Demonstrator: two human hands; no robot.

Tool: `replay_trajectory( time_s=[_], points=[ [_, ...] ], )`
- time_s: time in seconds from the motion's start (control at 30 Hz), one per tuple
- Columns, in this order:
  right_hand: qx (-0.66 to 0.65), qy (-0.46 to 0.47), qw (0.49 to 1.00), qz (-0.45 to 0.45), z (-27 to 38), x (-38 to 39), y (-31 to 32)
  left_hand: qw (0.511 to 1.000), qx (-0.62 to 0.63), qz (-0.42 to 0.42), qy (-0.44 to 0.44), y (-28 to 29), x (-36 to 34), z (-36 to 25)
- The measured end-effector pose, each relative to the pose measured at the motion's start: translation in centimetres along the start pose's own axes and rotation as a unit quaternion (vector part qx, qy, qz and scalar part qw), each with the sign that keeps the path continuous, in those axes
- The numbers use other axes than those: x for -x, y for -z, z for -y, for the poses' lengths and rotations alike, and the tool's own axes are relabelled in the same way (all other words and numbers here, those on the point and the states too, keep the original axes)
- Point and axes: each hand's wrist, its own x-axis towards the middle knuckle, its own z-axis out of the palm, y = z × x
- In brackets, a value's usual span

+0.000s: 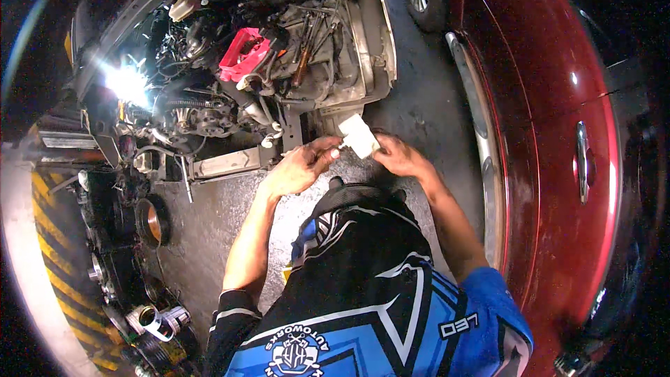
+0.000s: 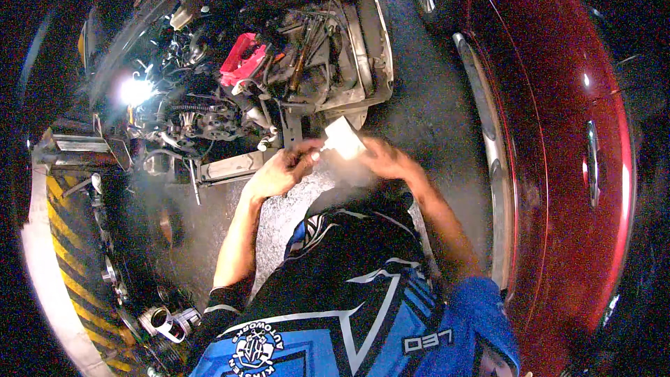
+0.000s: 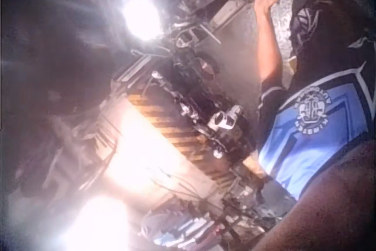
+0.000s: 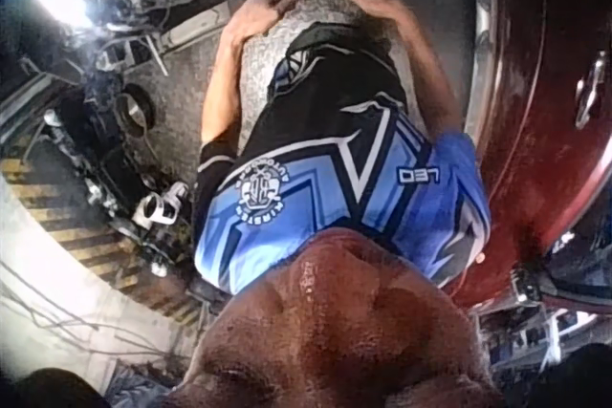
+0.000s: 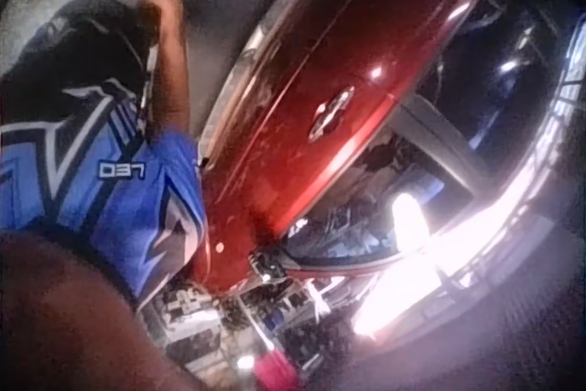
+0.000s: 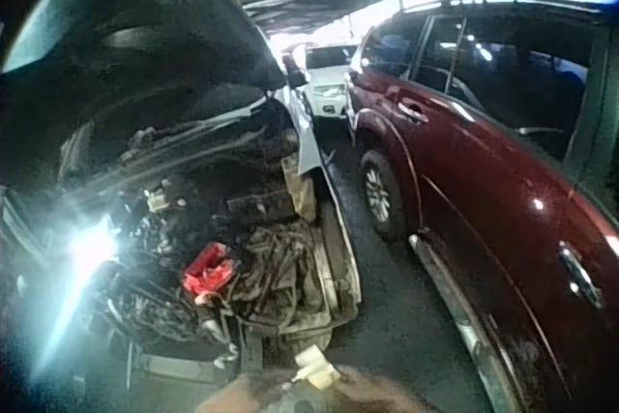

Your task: The person cleans an engine component with a cloth and then applies a piece of white tape to the part.

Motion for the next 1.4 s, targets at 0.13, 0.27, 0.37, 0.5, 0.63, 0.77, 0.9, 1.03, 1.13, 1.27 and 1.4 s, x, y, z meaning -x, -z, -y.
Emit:
replay_trajectory(
  time_s=[0.13,0.27,0.37,0.5,0.63,0.77,0.9,1.03,1.13,1.27,1.4],
  points=[
    [-0.28,0.083,0.948,0.129,-1.5,-3.2,0.5,0.996,-0.066,0.019,-0.05,-0.2,-0.2,0.9],
    [-0.564,0.204,0.774,0.203,0.7,-5.5,-0.7,0.998,-0.056,0.016,-0.035,0.5,0.9,0.7],
    [-0.641,0.144,0.731,0.184,2.1,-6.6,-0.8,0.989,-0.133,0.011,-0.065,0.5,1.4,2.3],
    [-0.388,0.167,0.906,0.01,5.5,-6.6,-2.0,0.985,-0.163,-0.057,-0.017,0.5,2.1,3.8],
    [-0.311,0.148,0.937,-0.064,2.8,-5.1,-4.9,0.985,-0.096,-0.138,0.047,1.6,2.8,4.4],
    [-0.011,0.09,0.995,-0.048,3.8,-4.4,-4.2,0.961,-0.029,-0.276,-0.016,1.0,3.5,6.3],
    [0.016,0.114,0.988,-0.101,5.5,-5.3,-4.1,0.96,-0.017,-0.28,-0.017,0.4,4.6,5.2],
    [0.136,0.218,0.954,-0.157,7.9,-5.6,-4.6,0.945,-0.007,-0.326,-0.02,-1.6,5.5,5.2],
    [0.058,0.168,0.979,-0.099,9.3,-6.5,-5.4,0.929,-0.017,-0.359,0.093,-2.7,6.0,4.0],
    [0.039,0.132,0.985,-0.105,10.0,-7.2,-8.8,0.903,-0.014,-0.409,0.132,-4.5,6.1,5.4],
    [0.076,0.16,0.969,-0.171,11.1,-8.6,-11.4,0.878,-0.014,-0.467,0.103,-4.5,6.6,7.0]
  ],
)
